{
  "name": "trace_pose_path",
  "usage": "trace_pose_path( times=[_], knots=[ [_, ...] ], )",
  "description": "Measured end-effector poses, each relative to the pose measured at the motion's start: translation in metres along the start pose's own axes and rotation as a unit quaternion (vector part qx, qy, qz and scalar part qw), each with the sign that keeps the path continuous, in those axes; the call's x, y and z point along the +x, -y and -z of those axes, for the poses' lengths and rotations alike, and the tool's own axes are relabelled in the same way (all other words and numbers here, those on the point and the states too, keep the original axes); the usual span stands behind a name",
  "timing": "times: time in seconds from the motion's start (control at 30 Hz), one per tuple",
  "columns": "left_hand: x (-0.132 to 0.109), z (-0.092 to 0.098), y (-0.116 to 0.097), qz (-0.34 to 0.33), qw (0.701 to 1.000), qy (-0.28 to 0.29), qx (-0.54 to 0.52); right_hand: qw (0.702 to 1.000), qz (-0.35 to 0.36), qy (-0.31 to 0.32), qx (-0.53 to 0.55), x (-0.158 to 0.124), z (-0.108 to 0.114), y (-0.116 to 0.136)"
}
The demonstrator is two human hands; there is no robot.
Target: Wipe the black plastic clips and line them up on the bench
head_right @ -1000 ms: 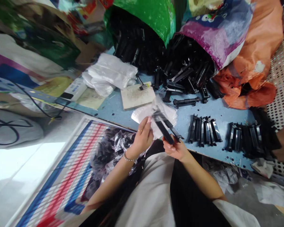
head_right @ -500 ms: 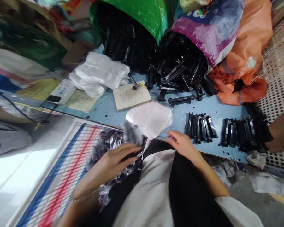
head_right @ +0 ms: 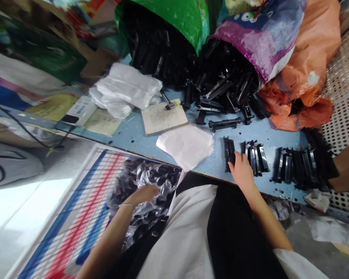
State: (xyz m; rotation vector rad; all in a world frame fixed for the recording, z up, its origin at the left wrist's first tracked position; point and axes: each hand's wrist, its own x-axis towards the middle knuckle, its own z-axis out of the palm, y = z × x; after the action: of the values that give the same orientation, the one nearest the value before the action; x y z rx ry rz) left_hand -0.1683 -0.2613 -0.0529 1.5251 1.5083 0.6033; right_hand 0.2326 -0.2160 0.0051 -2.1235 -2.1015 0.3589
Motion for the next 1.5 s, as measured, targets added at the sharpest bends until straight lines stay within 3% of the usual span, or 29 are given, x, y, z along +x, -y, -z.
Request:
trace_pose_path(
  times=[0.1,0.2,0.23,0.33,0.4,0.53,0.63,0.73,0.83,1.0,1.03,1.07,1.23,1.27,1.37,1.4,1.43,1.5],
  knots=[
    [0.037,-0.020,-0.043,-0.017,0.998,0.053,-0.019,0.998,-0.046,0.034,0.000,0.003,-0.003,-0.002],
    [0.080,-0.056,-0.090,-0.116,0.989,-0.087,0.040,0.997,-0.061,0.030,0.037,0.008,-0.005,-0.009],
    [0.093,-0.067,-0.101,-0.133,0.981,-0.108,0.085,0.995,-0.069,0.034,0.071,0.009,-0.005,-0.013],
    [0.120,-0.080,-0.112,-0.133,0.974,-0.082,0.163,0.957,-0.098,0.062,0.265,0.008,-0.003,-0.023],
    [0.130,-0.074,-0.106,-0.126,0.984,-0.038,0.121,0.891,-0.118,0.080,0.430,0.003,-0.001,-0.022],
    [0.135,-0.057,-0.092,-0.073,0.997,-0.035,-0.012,0.707,-0.174,0.139,0.671,-0.009,-0.003,0.003],
    [0.135,-0.057,-0.090,-0.023,0.997,-0.030,-0.069,0.567,-0.223,0.195,0.769,-0.012,-0.012,0.026],
    [0.134,-0.061,-0.086,-0.036,0.994,-0.040,-0.096,0.451,-0.246,0.294,0.806,-0.008,-0.027,0.039],
    [0.133,-0.059,-0.078,-0.121,0.989,-0.090,-0.011,0.394,-0.253,0.336,0.817,-0.004,-0.041,0.038],
    [0.122,-0.055,-0.081,-0.252,0.953,-0.116,0.125,0.347,-0.243,0.390,0.818,0.001,-0.047,0.033],
    [0.115,-0.056,-0.087,-0.273,0.947,-0.110,0.130,0.354,-0.233,0.398,0.814,0.003,-0.048,0.036],
    [0.107,-0.059,-0.093,-0.301,0.940,-0.097,0.129,0.380,-0.218,0.393,0.808,0.006,-0.049,0.040],
    [0.059,-0.074,-0.127,-0.430,0.900,0.015,0.075,0.566,-0.144,0.252,0.772,0.015,-0.048,0.066],
    [0.053,-0.076,-0.131,-0.429,0.900,0.025,0.074,0.619,-0.125,0.218,0.744,0.013,-0.044,0.071],
    [0.040,-0.076,-0.143,-0.408,0.907,0.006,0.099,0.823,-0.024,0.108,0.557,0.000,-0.023,0.081],
    [0.035,-0.071,-0.146,-0.403,0.909,-0.007,0.107,0.864,0.019,0.099,0.494,-0.005,-0.014,0.082],
    [0.029,-0.063,-0.147,-0.396,0.911,-0.014,0.113,0.881,0.059,0.114,0.456,-0.008,-0.005,0.081],
    [0.012,-0.037,-0.144,-0.360,0.925,0.001,0.122,0.881,0.122,0.167,0.426,-0.013,0.013,0.070]
  ],
)
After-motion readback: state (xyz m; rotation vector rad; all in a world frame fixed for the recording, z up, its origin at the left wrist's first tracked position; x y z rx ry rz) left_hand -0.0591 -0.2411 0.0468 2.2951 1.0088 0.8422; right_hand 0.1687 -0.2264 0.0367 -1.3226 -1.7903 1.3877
